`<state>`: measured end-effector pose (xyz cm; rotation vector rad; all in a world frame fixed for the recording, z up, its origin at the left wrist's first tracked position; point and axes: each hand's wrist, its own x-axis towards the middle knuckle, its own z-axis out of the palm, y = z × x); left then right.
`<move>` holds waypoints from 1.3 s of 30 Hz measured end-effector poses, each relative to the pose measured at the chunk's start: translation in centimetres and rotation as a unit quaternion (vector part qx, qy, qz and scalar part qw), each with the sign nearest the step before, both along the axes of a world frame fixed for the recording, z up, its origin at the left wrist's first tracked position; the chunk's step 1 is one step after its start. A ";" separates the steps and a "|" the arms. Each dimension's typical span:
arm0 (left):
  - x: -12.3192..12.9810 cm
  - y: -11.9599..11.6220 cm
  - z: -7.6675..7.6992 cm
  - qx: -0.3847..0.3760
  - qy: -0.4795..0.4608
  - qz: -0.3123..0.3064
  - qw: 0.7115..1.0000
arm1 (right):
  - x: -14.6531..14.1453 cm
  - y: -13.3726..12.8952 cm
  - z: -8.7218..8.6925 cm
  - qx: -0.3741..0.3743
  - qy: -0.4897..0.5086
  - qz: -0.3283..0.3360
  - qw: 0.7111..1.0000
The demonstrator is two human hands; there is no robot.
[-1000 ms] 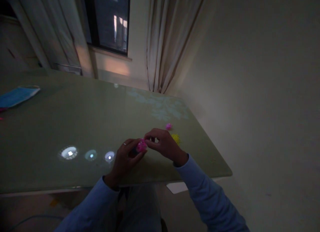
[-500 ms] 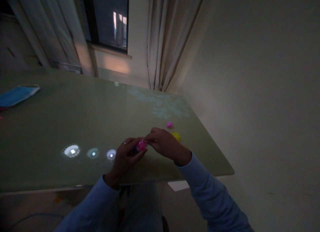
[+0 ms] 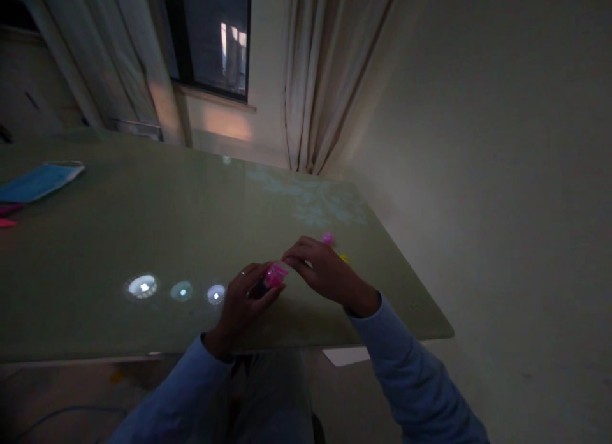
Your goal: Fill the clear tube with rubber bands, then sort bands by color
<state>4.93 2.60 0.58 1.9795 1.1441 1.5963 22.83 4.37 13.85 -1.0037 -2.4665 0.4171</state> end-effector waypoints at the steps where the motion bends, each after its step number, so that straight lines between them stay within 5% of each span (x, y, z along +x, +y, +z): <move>1: 0.0 0.0 0.1 -0.002 -0.001 -0.001 1.000 | 0.2 -0.2 0.1 0.000 0.010 0.001 1.000; 13: 0.0 -0.1 -0.2 -0.022 -0.025 -0.036 0.999 | 0.9 -1.1 -2.2 -0.034 -0.019 0.021 0.999; 28: -0.3 0.0 -0.5 -0.002 0.002 -0.013 1.000 | -0.3 0.2 -2.9 -0.083 -0.090 0.049 0.991; 39: -0.3 -0.2 -0.1 0.016 -0.027 -0.022 0.999 | 0.7 -1.4 -0.8 -0.049 -0.003 0.027 0.998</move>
